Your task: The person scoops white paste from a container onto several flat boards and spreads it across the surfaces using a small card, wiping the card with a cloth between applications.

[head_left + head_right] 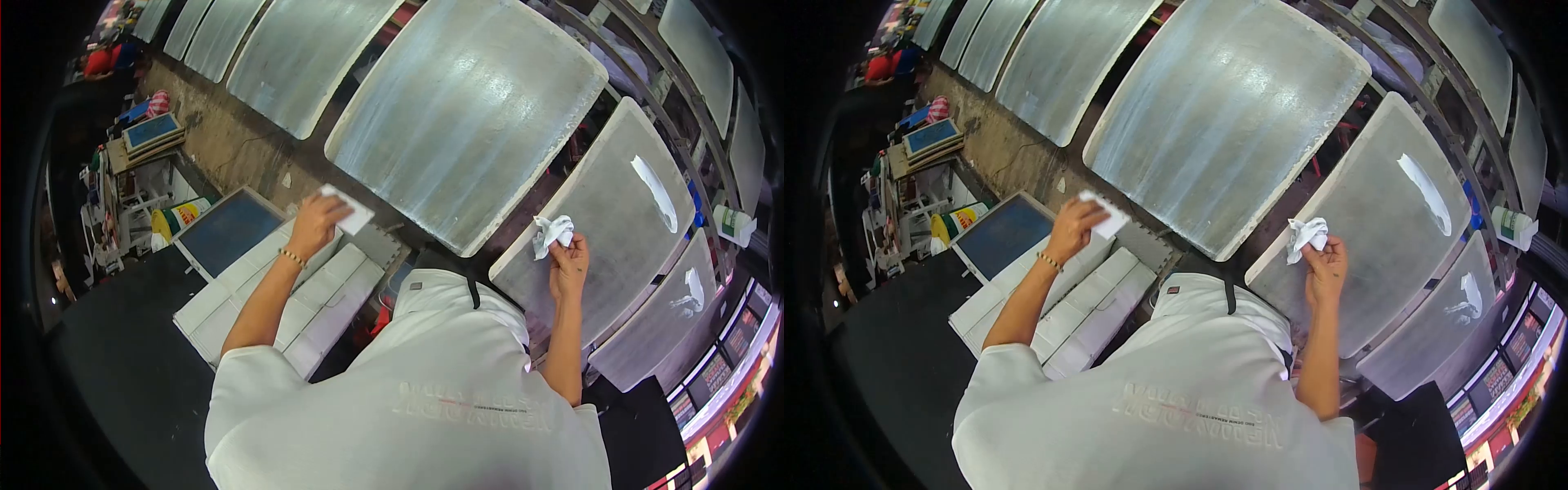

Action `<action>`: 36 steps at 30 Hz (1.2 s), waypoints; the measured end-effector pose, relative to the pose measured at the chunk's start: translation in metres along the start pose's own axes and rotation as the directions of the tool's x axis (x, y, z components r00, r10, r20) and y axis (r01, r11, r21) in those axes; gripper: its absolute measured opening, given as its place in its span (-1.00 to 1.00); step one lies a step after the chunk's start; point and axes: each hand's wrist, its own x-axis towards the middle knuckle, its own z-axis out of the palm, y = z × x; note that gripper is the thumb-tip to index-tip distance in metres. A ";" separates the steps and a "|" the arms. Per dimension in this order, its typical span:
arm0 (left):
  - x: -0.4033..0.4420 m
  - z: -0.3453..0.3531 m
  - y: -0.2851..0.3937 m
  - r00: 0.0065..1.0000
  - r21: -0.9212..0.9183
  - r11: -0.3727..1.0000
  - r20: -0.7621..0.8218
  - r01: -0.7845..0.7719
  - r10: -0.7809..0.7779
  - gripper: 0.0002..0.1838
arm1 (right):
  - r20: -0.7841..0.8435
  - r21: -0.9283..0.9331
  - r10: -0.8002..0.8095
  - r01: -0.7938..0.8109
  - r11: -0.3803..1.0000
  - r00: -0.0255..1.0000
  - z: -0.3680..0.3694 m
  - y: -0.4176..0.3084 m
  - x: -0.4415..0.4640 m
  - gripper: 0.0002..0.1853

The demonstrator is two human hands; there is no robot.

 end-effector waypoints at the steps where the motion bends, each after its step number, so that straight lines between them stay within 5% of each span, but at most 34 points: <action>1: -0.011 -0.002 0.003 0.992 -0.034 0.998 0.120 0.050 -0.045 -0.44 | 0.008 -0.001 -0.002 0.002 1.000 1.000 0.003 -0.002 -0.001 -0.59; 5: 0.031 -0.033 0.012 0.977 -0.056 0.998 -0.205 0.039 -0.050 -0.39 | -0.023 -0.058 -0.019 0.018 0.998 1.000 0.004 -0.010 -0.009 -0.59; 10: 0.232 -0.039 -0.026 0.904 0.006 0.978 -0.381 -0.208 0.195 -0.33 | -0.087 -0.063 -0.031 0.026 0.998 0.996 0.000 -0.019 -0.025 -0.56; 12: 0.334 -0.043 -0.028 0.870 -0.005 0.956 -0.416 -0.292 0.263 -0.42 | -0.126 -0.101 -0.086 0.074 0.992 0.988 -0.008 -0.018 -0.035 -0.55; 14: 0.421 -0.043 -0.030 0.784 0.187 0.900 -0.443 -0.395 0.436 -0.48 | -0.210 -0.103 -0.115 0.095 0.990 0.971 -0.019 -0.021 -0.047 -0.54; 16: 0.484 -0.036 -0.039 0.860 0.155 0.924 -0.336 -0.351 0.383 -0.48 | -0.241 -0.083 -0.140 0.123 0.989 0.960 -0.030 -0.021 -0.060 -0.55; 21: 0.487 -0.003 -0.045 0.870 0.087 0.953 -0.391 -0.291 0.301 -0.43 | -0.313 -0.081 -0.140 0.120 0.989 0.940 -0.047 -0.019 -0.073 -0.58; 23: 0.423 0.005 -0.043 0.829 0.238 0.930 -0.429 -0.279 0.358 -0.39 | -0.338 -0.062 -0.124 0.109 0.992 0.933 -0.049 -0.017 -0.072 -0.56; 28: 0.356 -0.030 -0.040 0.904 0.118 0.938 -0.250 -0.326 0.345 -0.41 | -0.348 -0.007 -0.129 0.135 0.991 0.928 -0.042 -0.018 -0.067 -0.54; 29: 0.385 -0.043 -0.036 0.901 0.023 0.932 -0.249 -0.361 0.355 -0.46 | -0.349 -0.008 -0.125 0.130 0.991 0.929 -0.039 -0.020 -0.066 -0.54; 31: 0.455 -0.050 -0.030 0.796 0.144 0.891 -0.404 -0.431 0.450 -0.49 | -0.282 -0.070 -0.194 0.182 0.981 0.939 -0.029 -0.027 -0.056 -0.59; 36: 0.571 -0.047 -0.033 0.900 0.203 0.947 -0.313 -0.248 0.303 -0.52 | -0.270 -0.127 -0.247 0.220 0.967 0.931 -0.029 -0.037 -0.050 -0.59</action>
